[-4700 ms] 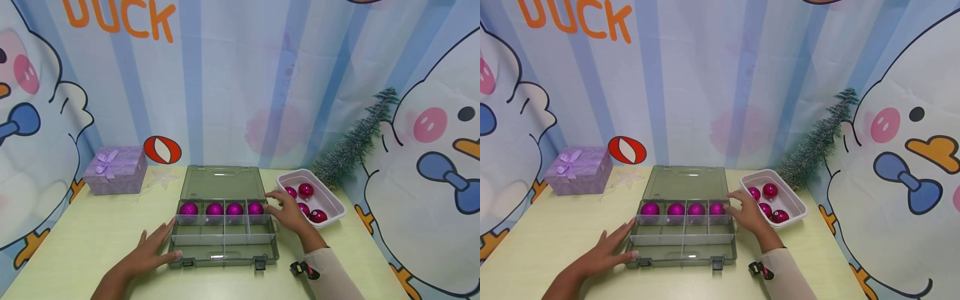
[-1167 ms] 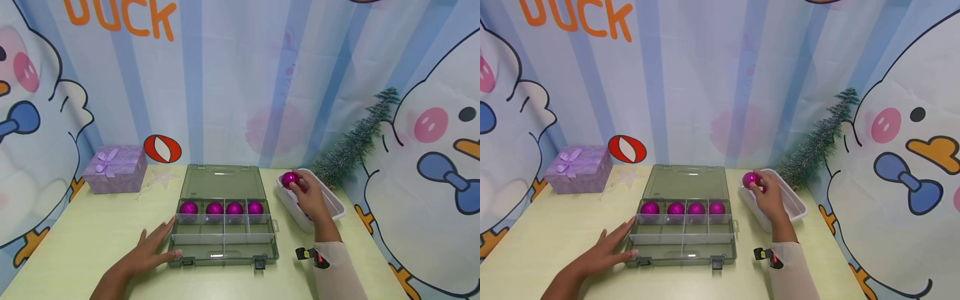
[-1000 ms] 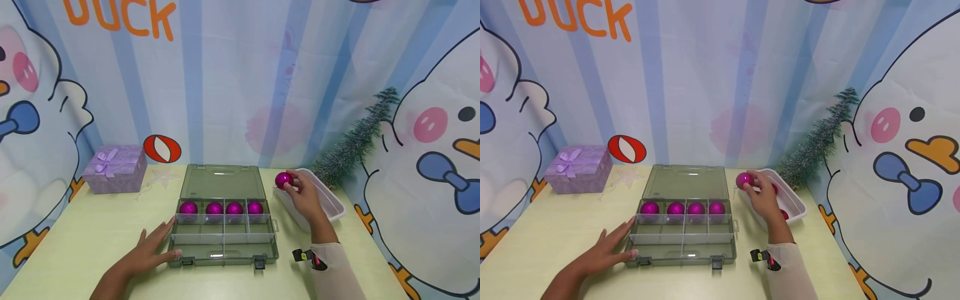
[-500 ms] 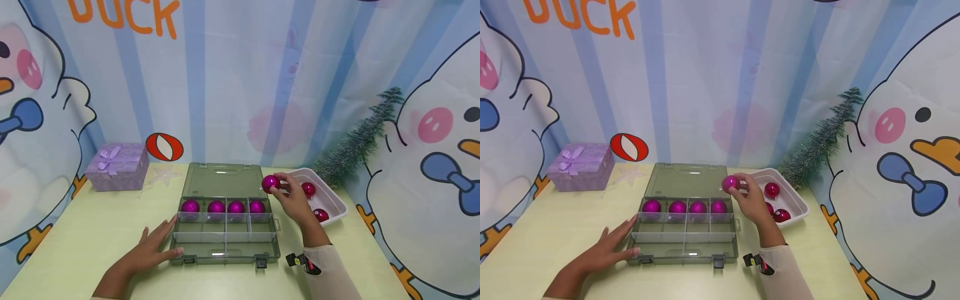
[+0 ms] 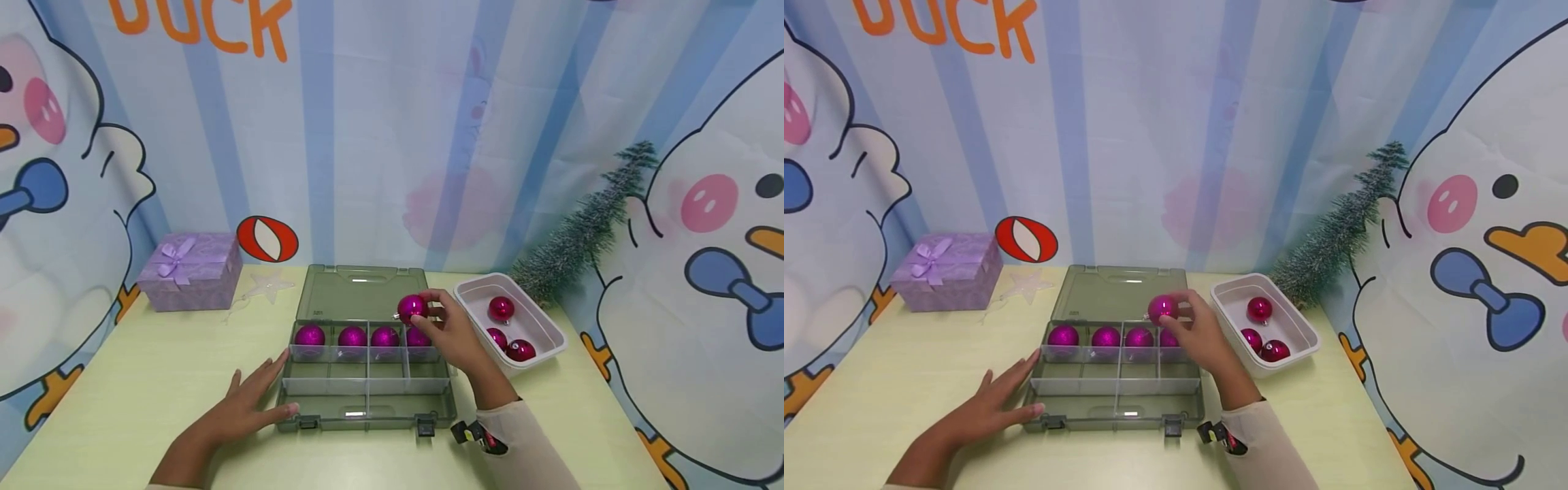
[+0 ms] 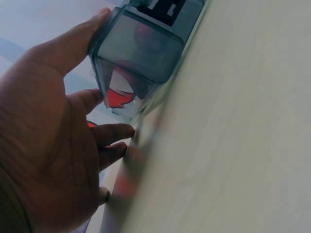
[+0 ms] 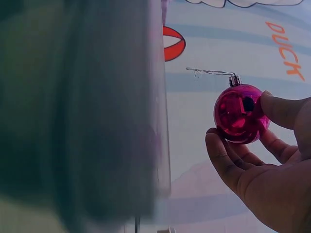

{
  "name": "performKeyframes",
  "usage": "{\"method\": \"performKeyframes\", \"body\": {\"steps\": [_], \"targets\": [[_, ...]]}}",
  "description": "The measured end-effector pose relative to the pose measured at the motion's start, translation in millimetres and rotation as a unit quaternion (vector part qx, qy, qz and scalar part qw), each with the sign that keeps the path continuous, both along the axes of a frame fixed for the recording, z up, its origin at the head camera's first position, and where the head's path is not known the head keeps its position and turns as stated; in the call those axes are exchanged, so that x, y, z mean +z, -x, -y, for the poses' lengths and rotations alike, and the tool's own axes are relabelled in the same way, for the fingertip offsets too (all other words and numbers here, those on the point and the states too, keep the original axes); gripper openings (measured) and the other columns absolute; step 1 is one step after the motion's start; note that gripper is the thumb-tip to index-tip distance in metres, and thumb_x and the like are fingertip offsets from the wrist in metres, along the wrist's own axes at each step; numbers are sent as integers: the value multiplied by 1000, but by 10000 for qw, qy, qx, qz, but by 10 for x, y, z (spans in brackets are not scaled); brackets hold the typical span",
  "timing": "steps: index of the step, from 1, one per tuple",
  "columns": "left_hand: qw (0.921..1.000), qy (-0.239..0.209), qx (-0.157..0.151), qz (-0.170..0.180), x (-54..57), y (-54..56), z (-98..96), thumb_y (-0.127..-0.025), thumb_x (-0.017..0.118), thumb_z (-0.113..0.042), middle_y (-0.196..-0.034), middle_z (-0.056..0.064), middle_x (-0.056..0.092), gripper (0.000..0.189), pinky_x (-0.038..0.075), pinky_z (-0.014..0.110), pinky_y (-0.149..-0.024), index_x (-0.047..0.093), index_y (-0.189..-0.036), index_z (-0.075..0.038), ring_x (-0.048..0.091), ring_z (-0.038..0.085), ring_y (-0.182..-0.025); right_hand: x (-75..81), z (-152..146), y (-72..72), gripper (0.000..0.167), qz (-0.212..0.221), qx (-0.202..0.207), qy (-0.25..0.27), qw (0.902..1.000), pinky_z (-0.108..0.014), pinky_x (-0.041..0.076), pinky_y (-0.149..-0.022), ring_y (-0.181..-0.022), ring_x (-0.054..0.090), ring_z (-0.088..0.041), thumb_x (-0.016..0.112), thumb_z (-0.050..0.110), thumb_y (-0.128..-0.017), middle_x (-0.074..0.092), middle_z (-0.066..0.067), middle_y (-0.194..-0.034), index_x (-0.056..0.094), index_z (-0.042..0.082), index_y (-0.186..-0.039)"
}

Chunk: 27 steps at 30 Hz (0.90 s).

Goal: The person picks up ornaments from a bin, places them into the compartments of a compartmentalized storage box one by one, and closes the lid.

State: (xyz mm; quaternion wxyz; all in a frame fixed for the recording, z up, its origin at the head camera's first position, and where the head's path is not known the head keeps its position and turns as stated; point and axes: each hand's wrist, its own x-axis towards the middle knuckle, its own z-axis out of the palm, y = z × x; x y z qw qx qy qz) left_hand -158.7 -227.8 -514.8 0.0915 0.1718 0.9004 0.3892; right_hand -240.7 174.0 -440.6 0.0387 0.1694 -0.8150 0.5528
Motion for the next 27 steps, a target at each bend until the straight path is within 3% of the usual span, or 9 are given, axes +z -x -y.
{"method": "performKeyframes", "body": {"steps": [9, 16, 27], "targets": [[10000, 31, 17, 68, 1, -3, 0, -98, 76, -49, -181, 22, 26, 101, -13, 88, -121, 21, -176, -17, 15, 61, -165, -61, 288, -63, 48, -171, 401, -275, 9987, -36, 67, -91, -122, 75, -42, 71, 6, -106, 63, -25, -142, 53, 2, -150], [10000, 35, 14, 24, 2, -4, -9, -99, 76, -49, -181, 21, 26, 100, -13, 88, -120, 21, -176, -18, 16, 61, -165, -21, 516, -136, 48, -320, 721, -533, 9955, -47, 66, -98, -124, 73, -45, 68, 5, -107, 59, -25, -143, 53, 1, -152], [9998, 30, -18, -177, -22, 4, 3, -98, 76, -49, -180, 21, 28, 100, -10, 90, -119, 22, -176, -18, 19, 60, -164, 6, 865, -218, 47, -537, 973, -1280, 9855, -53, 63, -103, -126, 67, -36, 72, 8, -105, 62, -22, -143, 58, 1, -149]]}}
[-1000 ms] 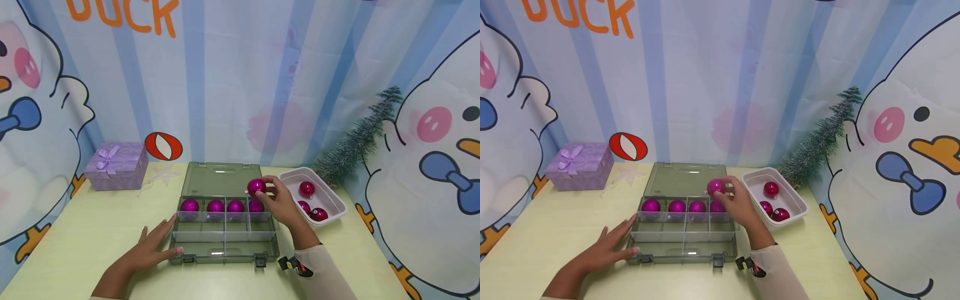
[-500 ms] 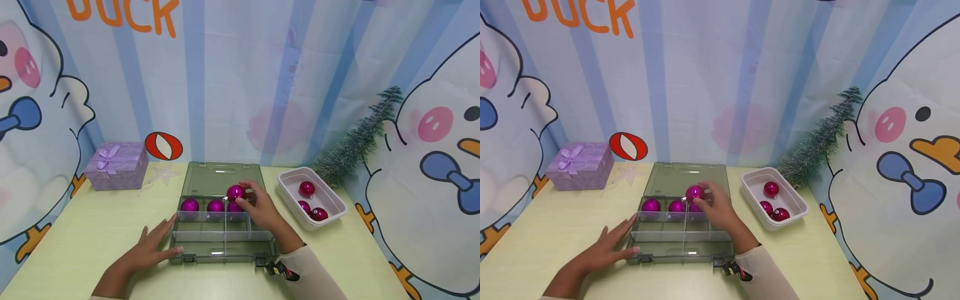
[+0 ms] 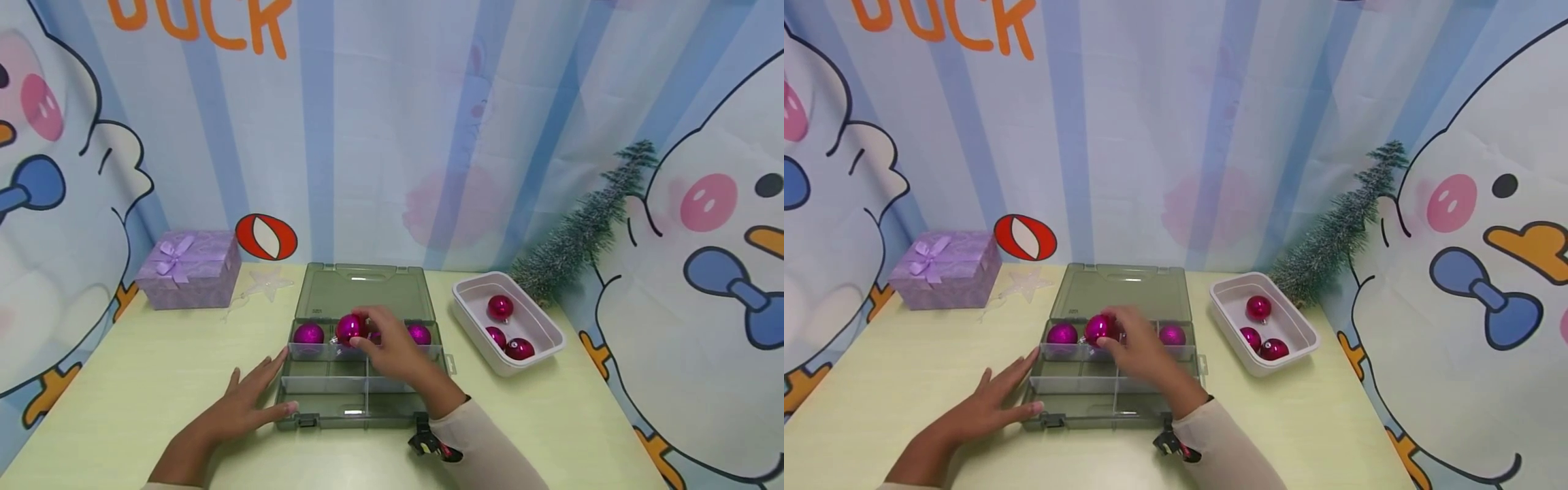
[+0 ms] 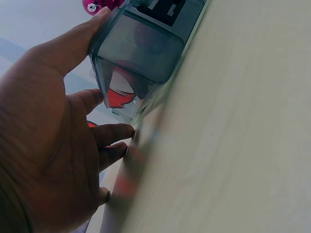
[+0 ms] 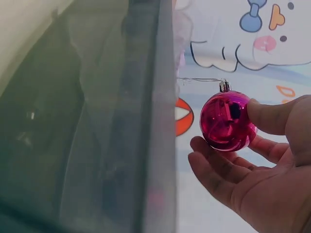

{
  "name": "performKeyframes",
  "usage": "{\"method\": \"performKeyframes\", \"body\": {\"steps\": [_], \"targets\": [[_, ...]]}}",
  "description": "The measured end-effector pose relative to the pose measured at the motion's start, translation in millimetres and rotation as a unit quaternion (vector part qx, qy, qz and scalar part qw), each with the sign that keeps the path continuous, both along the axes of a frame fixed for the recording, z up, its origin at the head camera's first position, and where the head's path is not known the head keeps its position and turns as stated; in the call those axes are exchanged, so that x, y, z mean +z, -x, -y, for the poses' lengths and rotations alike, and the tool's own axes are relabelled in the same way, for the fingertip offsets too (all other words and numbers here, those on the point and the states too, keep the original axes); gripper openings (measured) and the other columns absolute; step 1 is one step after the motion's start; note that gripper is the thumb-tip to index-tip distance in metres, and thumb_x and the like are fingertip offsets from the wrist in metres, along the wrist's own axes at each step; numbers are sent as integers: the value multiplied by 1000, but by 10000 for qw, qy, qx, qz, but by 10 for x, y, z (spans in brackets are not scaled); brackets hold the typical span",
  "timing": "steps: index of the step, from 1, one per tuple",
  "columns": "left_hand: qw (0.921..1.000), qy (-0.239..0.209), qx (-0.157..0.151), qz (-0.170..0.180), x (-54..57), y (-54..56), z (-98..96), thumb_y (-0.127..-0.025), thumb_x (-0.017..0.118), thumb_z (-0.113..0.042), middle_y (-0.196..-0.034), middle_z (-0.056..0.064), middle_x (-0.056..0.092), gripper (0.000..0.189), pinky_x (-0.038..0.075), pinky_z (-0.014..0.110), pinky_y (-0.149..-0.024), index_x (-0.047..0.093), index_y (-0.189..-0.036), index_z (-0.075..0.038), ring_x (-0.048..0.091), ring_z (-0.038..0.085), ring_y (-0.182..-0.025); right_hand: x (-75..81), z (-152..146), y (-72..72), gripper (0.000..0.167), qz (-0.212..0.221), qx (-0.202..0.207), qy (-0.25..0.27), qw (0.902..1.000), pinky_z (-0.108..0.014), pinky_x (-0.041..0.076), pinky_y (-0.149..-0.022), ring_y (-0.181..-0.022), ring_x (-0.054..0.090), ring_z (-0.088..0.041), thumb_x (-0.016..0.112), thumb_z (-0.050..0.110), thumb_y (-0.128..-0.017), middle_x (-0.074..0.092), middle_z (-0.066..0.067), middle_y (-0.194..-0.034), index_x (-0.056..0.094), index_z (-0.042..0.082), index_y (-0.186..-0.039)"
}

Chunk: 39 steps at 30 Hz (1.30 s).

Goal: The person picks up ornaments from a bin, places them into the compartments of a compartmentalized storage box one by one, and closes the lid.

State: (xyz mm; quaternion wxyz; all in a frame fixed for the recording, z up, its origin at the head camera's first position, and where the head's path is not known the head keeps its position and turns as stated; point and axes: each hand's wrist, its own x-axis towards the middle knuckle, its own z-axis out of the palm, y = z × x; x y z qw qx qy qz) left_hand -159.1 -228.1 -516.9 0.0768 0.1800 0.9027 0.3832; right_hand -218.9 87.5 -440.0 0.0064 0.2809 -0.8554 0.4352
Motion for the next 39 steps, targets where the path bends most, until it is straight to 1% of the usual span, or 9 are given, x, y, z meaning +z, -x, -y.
{"method": "performKeyframes", "body": {"steps": [2, 5, 11, 14, 20, 24, 27, 31, 39], "targets": [[10000, -8, 3, -15, 5, 3, -2, -98, 76, -49, -180, 21, 29, 100, -10, 91, -118, 22, -176, -18, 19, 60, -164, 5, 56, -8, 46, -5, 19, -79, 10000, -51, 63, -100, -124, 67, -33, 73, 9, -105, 63, -20, -141, 59, 2, -148], [10000, 1, 14, -56, 3, 4, -4, -98, 76, -49, -179, 21, 30, 99, -9, 91, -118, 22, -176, -19, 20, 60, -164, 0, 132, -15, 45, -56, 48, -246, 9997, -49, 61, -100, -122, 66, -30, 73, 10, -105, 65, -19, -139, 61, 4, -148], [9999, 63, 47, -145, -7, 0, -9, -98, 76, -49, -178, 22, 33, 99, -7, 91, -118, 24, -176, -18, 23, 61, -163, -35, 250, -45, 49, -21, 111, -587, 9982, -51, 57, -113, -134, 66, -34, 71, 14, -107, 64, -17, -147, 58, 5, -153], [9998, 80, 42, -172, -7, -1, -14, -98, 76, -49, -178, 22, 33, 99, -6, 92, -118, 25, -176, -17, 23, 61, -163, -65, 294, -54, 50, -41, 158, -741, 9971, -51, 56, -115, -137, 65, -33, 70, 16, -108, 64, -16, -150, 58, 5, -154], [9999, 79, 40, -88, -2, 4, -12, -98, 76, -50, -178, 22, 32, 99, -7, 92, -118, 23, -176, -18, 21, 61, -163, -108, 370, -52, 50, -65, 131, -998, 9949, -50, 53, -120, -145, 62, -28, 68, 23, -110, 64, -9, -155, 57, 12, -157], [9999, 103, 57, -8, -13, 14, -9, -99, 75, -51, -179, 21, 31, 99, -8, 91, -118, 23, -176, -19, 20, 60, -164, -124, 432, -53, 50, -102, 158, -1071, 9941, -46, 55, -119, -143, 63, -26, 69, 24, -109, 65, -8, -153, 58, 14, -157], [9999, 111, 63, 18, -18, 17, -4, -98, 75, -51, -179, 21, 31, 99, -8, 91, -118, 23, -176, -19, 20, 60, -164, -147, 485, -55, 50, -186, 210, -1179, 9926, -42, 57, -116, -139, 66, -23, 71, 25, -108, 66, -7, -150, 59, 13, -156], [9999, 97, 47, 19, -13, 12, -5, -98, 76, -50, -179, 20, 31, 99, -7, 92, -118, 23, -176, -18, 20, 60, -164, -178, 538, -64, 51, -264, 247, -1308, 9907, -38, 57, -114, -138, 66, -21, 71, 26, -108, 65, -7, -151, 60, 13, -155], [9999, 131, 38, 44, -3, 15, -9, -99, 75, -51, -179, 20, 31, 99, -6, 92, -118, 22, -176, -20, 20, 59, -165, -225, 576, -83, 52, -349, 263, -1409, 9891, -42, 58, -114, -138, 66, -26, 72, 28, -107, 63, -8, -150, 60, 14, -155]]}}
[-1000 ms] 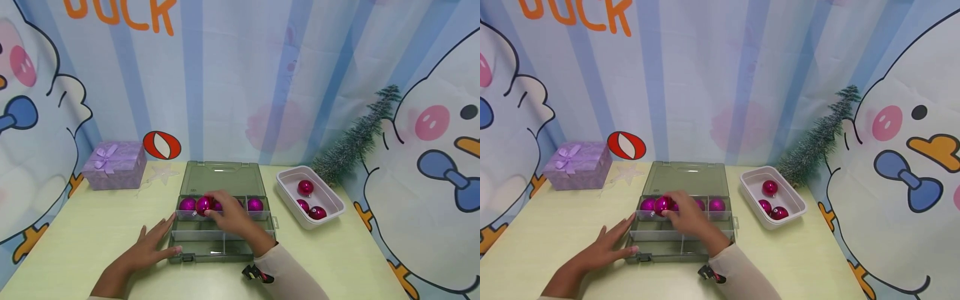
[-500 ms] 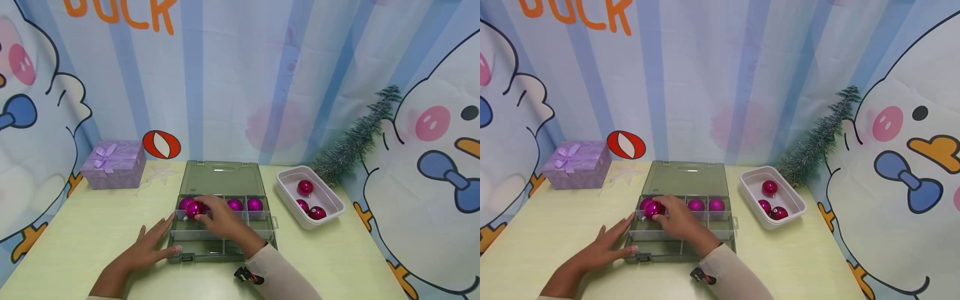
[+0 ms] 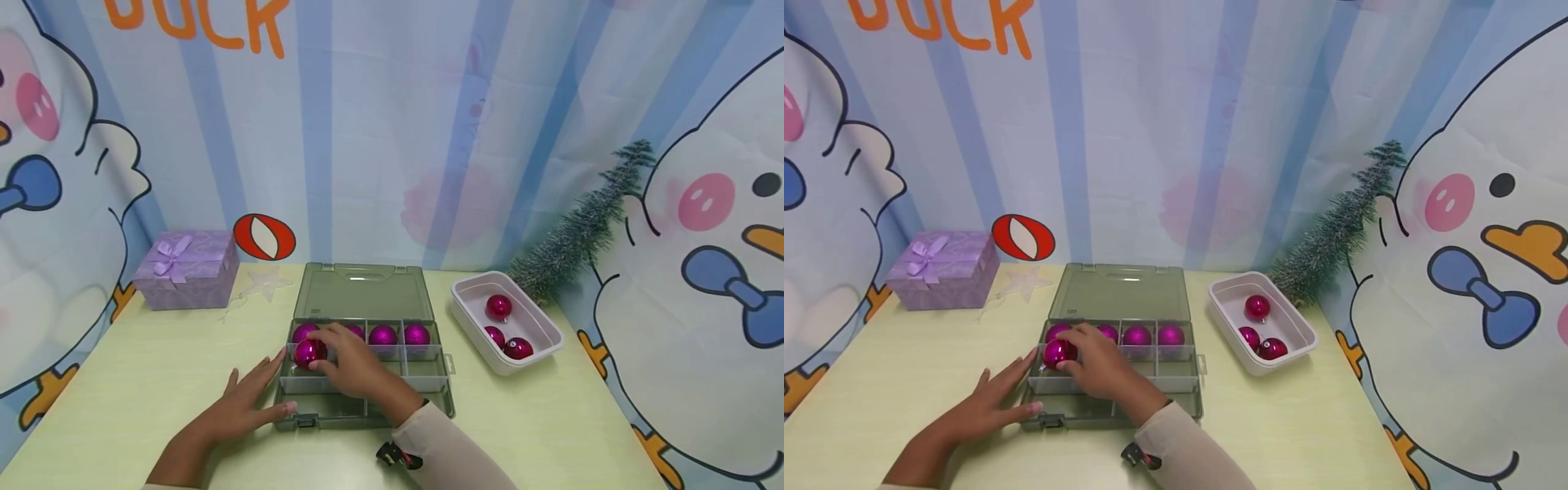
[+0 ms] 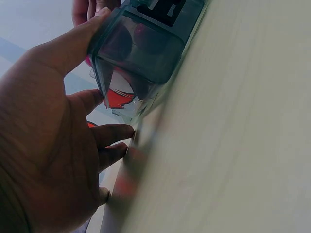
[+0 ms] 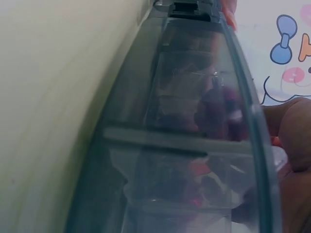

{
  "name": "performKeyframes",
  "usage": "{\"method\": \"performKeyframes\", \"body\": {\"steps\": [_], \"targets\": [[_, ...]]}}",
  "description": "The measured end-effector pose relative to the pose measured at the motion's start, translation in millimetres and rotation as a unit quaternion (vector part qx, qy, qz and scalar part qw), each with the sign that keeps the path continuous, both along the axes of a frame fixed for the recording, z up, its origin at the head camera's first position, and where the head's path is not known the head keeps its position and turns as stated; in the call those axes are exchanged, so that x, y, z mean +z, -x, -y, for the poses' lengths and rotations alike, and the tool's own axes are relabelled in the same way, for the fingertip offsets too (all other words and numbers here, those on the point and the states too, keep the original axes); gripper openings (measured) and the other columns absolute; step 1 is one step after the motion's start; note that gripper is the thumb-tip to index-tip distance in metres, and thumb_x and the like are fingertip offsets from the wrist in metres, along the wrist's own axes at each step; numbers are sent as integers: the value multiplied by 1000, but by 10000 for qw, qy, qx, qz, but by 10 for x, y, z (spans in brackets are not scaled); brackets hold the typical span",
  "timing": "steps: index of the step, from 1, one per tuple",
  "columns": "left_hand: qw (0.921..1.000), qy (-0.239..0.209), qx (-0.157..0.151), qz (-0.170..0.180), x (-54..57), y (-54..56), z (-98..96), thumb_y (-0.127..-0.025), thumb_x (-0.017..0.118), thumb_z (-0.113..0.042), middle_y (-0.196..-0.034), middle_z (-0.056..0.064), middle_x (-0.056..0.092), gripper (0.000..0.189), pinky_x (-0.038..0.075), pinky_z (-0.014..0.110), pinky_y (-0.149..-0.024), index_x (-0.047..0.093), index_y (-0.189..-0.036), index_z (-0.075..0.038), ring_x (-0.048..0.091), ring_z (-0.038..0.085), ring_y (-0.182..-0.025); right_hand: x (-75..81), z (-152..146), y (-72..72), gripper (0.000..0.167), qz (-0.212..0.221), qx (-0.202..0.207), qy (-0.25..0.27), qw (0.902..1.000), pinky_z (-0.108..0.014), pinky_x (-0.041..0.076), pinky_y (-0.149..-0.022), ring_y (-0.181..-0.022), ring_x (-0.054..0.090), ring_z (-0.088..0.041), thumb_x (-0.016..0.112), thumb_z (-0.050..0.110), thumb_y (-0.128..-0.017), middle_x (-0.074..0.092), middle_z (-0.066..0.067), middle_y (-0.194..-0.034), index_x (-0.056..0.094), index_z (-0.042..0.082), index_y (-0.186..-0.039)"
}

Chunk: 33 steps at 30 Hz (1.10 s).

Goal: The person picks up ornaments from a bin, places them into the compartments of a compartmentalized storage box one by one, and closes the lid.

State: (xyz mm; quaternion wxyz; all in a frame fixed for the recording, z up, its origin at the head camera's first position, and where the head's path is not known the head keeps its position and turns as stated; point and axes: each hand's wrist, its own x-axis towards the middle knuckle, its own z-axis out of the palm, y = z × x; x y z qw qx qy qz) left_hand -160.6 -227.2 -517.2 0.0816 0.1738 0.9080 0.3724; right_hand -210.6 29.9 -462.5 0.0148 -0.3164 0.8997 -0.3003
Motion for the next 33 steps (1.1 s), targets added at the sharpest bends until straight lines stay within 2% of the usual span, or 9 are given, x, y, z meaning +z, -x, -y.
{"method": "performKeyframes", "body": {"steps": [9, 22, 27, 33], "targets": [[10000, -21, 30, 75, 30, -8, -5, -98, 75, -51, -179, 22, 30, 100, -8, 92, -117, 22, -176, -18, 19, 60, -164, -50, 17, -21, 50, -49, 85, -146, 9998, -42, 57, -113, -137, 63, -25, 73, 25, -107, 64, -8, -147, 62, 16, -155], [9999, 14, 48, -91, -1, -1, 0, -98, 76, -51, -178, 21, 34, 99, -6, 92, -118, 24, -176, -19, 22, 60, -163, -86, 38, -40, 49, -96, 60, -224, 9997, -37, 58, -109, -132, 62, -21, 73, 26, -107, 63, -6, -144, 63, 17, -154], [10000, -1, 47, 23, -11, 0, 0, -98, 76, -51, -178, 21, 32, 99, -8, 91, -118, 23, -176, -20, 20, 60, -164, -120, 50, -43, 49, 2, 105, -172, 9998, -35, 58, -108, -132, 61, -21, 72, 25, -108, 61, -7, -146, 62, 15, -155], [9998, -41, 14, 168, 27, -3, -11, -99, 76, -51, -179, 22, 31, 99, -9, 91, -118, 23, -176, -18, 18, 60, -165, -124, 44, -39, 46, 181, 129, -139, 9997, -38, 57, -112, -136, 58, -21, 70, 26, -109, 57, -6, -149, 64, 15, -153]]}}
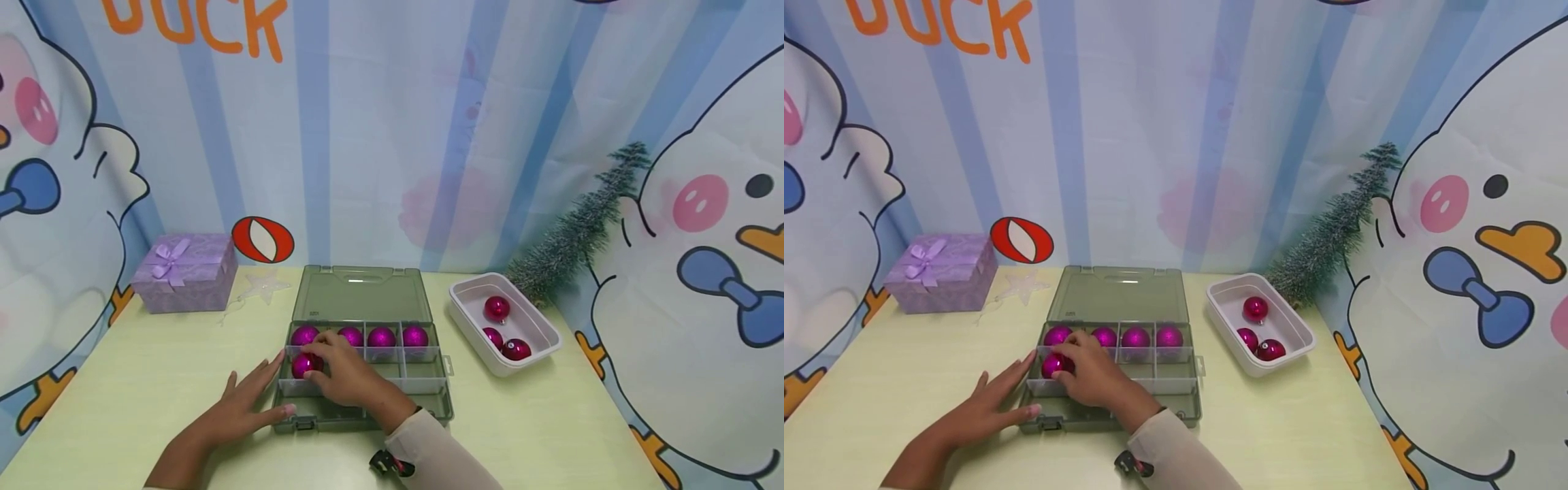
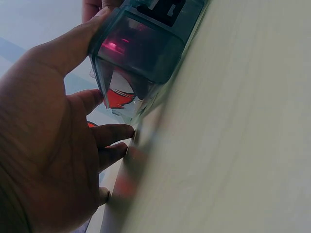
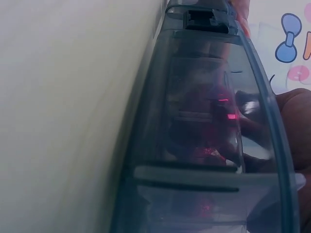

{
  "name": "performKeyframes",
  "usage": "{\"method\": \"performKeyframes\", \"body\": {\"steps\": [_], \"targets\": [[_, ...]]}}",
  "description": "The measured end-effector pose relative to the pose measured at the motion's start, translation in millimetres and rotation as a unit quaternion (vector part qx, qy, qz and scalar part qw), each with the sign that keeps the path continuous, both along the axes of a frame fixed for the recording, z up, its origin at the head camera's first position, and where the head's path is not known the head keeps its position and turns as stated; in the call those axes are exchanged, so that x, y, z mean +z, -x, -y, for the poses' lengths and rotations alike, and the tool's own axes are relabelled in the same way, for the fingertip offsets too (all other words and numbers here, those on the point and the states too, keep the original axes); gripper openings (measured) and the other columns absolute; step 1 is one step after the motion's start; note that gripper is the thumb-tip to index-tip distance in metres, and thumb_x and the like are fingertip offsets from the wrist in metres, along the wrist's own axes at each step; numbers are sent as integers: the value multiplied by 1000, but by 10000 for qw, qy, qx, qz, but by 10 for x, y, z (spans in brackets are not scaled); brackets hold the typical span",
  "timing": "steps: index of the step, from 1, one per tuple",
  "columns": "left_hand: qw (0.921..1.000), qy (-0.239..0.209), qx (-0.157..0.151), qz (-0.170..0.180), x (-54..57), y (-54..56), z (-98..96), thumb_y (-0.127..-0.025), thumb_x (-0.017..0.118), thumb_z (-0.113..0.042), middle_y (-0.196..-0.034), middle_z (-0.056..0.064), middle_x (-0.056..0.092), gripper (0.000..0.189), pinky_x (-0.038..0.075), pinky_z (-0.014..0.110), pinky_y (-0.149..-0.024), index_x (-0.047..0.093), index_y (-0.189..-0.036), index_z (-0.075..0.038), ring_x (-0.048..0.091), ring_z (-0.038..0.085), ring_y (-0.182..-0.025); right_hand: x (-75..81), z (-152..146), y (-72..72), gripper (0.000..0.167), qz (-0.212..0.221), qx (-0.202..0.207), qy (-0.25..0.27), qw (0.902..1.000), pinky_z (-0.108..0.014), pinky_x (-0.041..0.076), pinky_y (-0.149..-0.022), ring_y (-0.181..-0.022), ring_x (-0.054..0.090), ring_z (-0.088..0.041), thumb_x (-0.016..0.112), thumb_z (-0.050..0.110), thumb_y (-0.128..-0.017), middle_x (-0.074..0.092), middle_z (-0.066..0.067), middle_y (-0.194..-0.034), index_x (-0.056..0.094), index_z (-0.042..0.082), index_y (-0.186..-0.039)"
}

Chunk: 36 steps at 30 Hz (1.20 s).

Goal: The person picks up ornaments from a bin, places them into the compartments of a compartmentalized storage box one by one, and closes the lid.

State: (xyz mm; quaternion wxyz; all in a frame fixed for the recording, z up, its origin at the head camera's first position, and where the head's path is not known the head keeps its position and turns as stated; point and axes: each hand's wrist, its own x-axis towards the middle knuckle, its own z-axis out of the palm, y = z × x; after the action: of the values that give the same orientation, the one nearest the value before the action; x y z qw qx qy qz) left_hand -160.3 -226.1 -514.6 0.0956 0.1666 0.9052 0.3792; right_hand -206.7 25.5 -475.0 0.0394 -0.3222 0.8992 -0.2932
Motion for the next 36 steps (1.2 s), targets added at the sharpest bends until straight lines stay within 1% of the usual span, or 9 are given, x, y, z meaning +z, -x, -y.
{"method": "performKeyframes", "body": {"steps": [6, 11, 15, 19, 23, 26, 28, 33, 36], "targets": [[10000, 41, 2, 52, 4, 6, 0, -99, 75, -51, -179, 22, 30, 99, -9, 91, -119, 23, -176, -17, 17, 60, -165, 9, -4, 5, 45, 95, 45, 3, 9999, -40, 56, -114, -138, 57, -22, 71, 28, -108, 57, -5, -148, 66, 15, -150], [10000, 23, -11, -28, -5, 5, 1, -99, 75, -51, -179, 22, 31, 99, -9, 91, -118, 23, -176, -17, 18, 60, -164, 26, -16, -3, 46, 202, 45, 53, 9998, -41, 56, -115, -140, 57, -23, 73, 28, -107, 57, -5, -149, 66, 16, -151], [9999, 14, -13, -126, -15, 0, 1, -98, 76, -50, -178, 22, 33, 99, -8, 92, -118, 24, -176, -17, 20, 61, -164, 50, -37, -17, 48, 341, 19, 79, 9994, -44, 56, -116, -142, 58, -25, 73, 29, -107, 57, -6, -153, 64, 17, -153], [9999, 37, 5, -94, -21, 2, -1, -98, 75, -51, -179, 21, 32, 99, -8, 92, -118, 23, -176, -18, 19, 60, -164, 95, -72, -18, 48, 404, 6, 175, 9990, -46, 55, -117, -144, 58, -27, 72, 29, -108, 55, -7, -156, 63, 17, -153], [10000, 52, 17, -64, -22, 3, -1, -98, 76, -51, -179, 20, 32, 99, -8, 91, -118, 23, -176, -19, 19, 60, -165, 170, -154, -5, 48, 444, -21, 398, 9982, -49, 54, -118, -144, 59, -28, 71, 28, -108, 54, -8, -156, 62, 15, -154], [9999, 34, 11, -118, -23, 0, -2, -98, 76, -51, -179, 21, 32, 99, -7, 91, -118, 23, -176, -18, 19, 60, -164, 232, -255, 10, 48, 475, -68, 622, 9969, -54, 52, -120, -147, 57, -31, 70, 27, -109, 54, -9, -157, 61, 12, -154], [9999, 38, 12, -157, -22, -4, -4, -98, 76, -51, -179, 21, 32, 99, -7, 91, -119, 24, -176, -19, 20, 60, -164, 271, -334, 23, 48, 417, -97, 760, 9962, -57, 51, -120, -147, 57, -33, 70, 26, -109, 55, -11, -158, 62, 12, -153], [9999, 6, 29, -153, -8, -14, -9, -97, 77, -51, -178, 22, 32, 100, -8, 91, -119, 24, -176, -17, 20, 60, -164, 352, -555, 54, 45, 279, -146, 1241, 9918, -61, 54, -113, -142, 60, -37, 73, 22, -107, 58, -15, -155, 65, 9, -149], [10000, -24, 12, -94, -1, -12, -13, -98, 76, -50, -179, 22, 30, 100, -9, 91, -119, 23, -176, -16, 19, 61, -164, 375, -698, 71, 43, 134, -211, 1490, 9885, -63, 54, -113, -141, 61, -39, 74, 18, -106, 60, -17, -152, 66, 6, -146]]}}
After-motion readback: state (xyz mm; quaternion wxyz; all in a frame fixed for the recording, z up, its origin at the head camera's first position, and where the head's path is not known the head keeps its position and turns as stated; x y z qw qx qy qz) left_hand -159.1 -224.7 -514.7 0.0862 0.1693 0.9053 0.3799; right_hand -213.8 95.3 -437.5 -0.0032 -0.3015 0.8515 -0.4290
